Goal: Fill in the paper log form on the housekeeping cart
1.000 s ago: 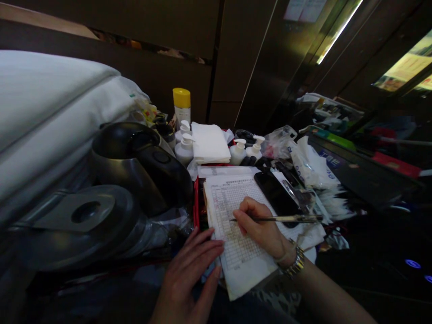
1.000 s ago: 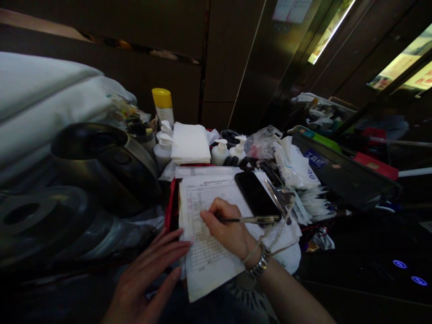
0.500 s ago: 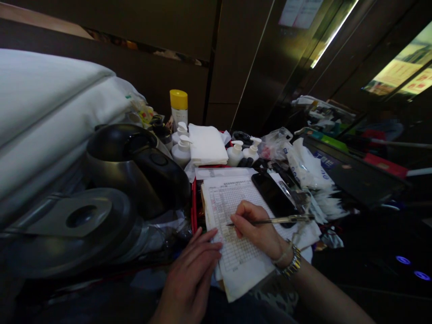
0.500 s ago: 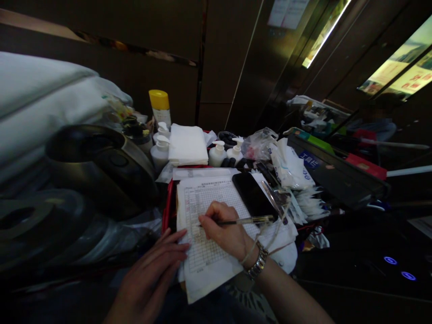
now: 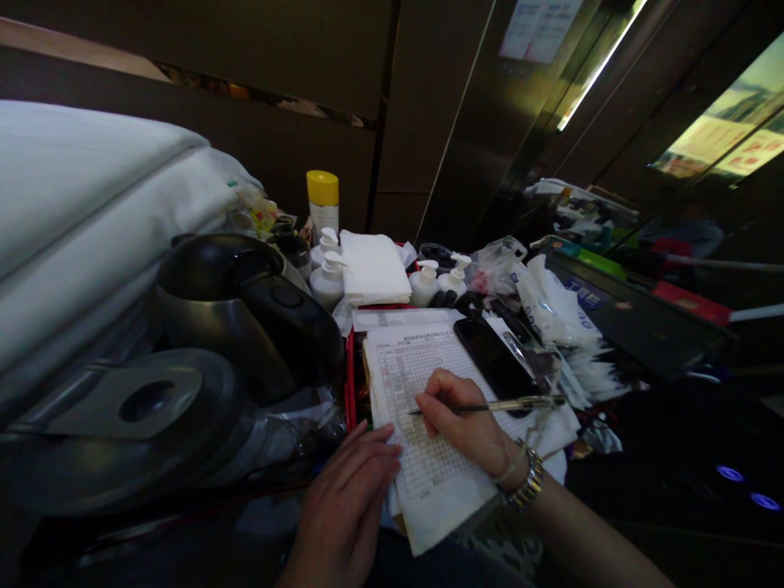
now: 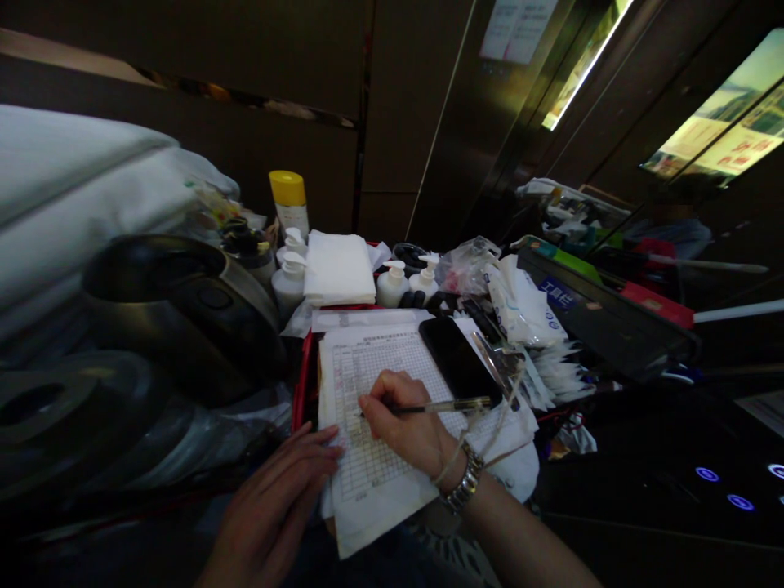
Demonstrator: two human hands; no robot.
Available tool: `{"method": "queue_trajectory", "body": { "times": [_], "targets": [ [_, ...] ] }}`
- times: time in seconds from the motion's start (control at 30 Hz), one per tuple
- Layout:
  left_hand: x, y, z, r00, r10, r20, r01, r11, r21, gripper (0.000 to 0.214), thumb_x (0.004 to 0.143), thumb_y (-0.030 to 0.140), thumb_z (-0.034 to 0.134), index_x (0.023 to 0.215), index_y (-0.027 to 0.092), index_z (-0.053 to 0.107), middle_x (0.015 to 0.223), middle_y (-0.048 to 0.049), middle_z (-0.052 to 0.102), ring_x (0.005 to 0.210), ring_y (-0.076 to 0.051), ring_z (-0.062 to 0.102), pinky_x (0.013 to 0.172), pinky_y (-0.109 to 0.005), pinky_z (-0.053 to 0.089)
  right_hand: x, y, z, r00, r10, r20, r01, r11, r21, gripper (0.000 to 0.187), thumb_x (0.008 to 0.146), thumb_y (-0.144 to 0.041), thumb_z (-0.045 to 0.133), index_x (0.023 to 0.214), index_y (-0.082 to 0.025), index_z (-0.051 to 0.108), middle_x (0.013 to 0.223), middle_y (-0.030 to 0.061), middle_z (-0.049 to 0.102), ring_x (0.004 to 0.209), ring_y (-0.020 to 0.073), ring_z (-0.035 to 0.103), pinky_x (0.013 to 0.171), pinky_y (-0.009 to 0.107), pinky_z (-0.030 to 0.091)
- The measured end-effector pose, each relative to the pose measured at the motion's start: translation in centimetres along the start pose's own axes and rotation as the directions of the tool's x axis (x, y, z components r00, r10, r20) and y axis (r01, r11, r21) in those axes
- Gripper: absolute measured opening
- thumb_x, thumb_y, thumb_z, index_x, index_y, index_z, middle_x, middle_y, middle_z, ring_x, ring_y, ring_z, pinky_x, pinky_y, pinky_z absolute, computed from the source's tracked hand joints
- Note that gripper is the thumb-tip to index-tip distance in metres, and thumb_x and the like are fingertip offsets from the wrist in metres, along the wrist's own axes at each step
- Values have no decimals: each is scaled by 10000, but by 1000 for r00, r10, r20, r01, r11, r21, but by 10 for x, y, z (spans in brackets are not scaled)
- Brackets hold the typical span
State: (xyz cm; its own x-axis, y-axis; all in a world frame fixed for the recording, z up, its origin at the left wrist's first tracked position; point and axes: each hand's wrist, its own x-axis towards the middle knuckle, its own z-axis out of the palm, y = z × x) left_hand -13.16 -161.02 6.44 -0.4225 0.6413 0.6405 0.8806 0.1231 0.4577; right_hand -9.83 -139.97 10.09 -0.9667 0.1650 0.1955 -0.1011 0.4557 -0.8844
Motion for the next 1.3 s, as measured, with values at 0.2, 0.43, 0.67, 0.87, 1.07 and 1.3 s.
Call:
{"method": "queue_trajectory", "body": {
  "times": [0.2, 0.43, 0.67, 0.87, 1.07, 1.3],
  "targets": [
    [-1, -2, 1, 1000, -1, -12, 0, 1000, -1, 240, 899, 61, 533, 1085, 209, 570, 1100, -1, 692, 1249, -80, 537, 1180, -260, 328, 1, 1, 1, 1000, -8, 2, 8, 1000, -21, 257, 894, -287, 575, 660, -206, 506, 553, -41, 547, 589, 120, 496, 589, 265, 375],
    [0, 1, 0, 1000, -18, -11, 18, 1000, 13, 228, 903, 74, 530, 1079, 214, 567, 1087, -8, 697, 1265, -96, 529, 1169, -286, 355, 0, 2, 1, 1000, 19, 1, -19, 999, -26, 242, 891, -305, 581, 681, -207, 511, 562, -37, 545, 595, 124, 503, 588, 266, 383],
    [3, 2, 2, 998, 5, -56, -4, 999, 35, 185, 907, 83, 522, 1032, 203, 585, 1043, -1, 707, 1242, -82, 549, 1172, -250, 327, 2, -1, 1, 1000, -1, -14, 1, 1000, -25, 246, 879, -300, 578, 664, -208, 503, 559, -32, 541, 614, 133, 505, 588, 270, 377],
    [0, 2, 1, 999, -20, -39, 21, 1000, 21, 213, 901, 67, 527, 1053, 209, 572, 1078, -2, 696, 1260, -86, 531, 1181, -268, 323, 0, 0, 0, 1000, -16, -12, 15, 999, -40, 236, 883, -290, 572, 670, -208, 511, 555, -34, 544, 623, 136, 513, 596, 272, 380],
    [-2, 0, 1, 1000, -20, 5, 20, 1000, 17, 225, 900, 64, 534, 1071, 208, 561, 1099, -6, 686, 1293, -93, 499, 1199, -289, 304, 0, 2, 0, 1000, -3, -7, 3, 1000, -29, 242, 891, -299, 572, 675, -208, 510, 559, -31, 545, 625, 136, 510, 595, 270, 382],
    [-3, 0, 0, 1000, -28, 11, 28, 999, 45, 221, 905, 86, 534, 1077, 221, 560, 1075, -11, 698, 1248, -124, 551, 1152, -338, 398, 1, 0, 0, 1000, 10, -10, -10, 1000, -19, 248, 887, -306, 573, 670, -209, 503, 551, -32, 535, 615, 137, 504, 590, 271, 381]
  ]
}}
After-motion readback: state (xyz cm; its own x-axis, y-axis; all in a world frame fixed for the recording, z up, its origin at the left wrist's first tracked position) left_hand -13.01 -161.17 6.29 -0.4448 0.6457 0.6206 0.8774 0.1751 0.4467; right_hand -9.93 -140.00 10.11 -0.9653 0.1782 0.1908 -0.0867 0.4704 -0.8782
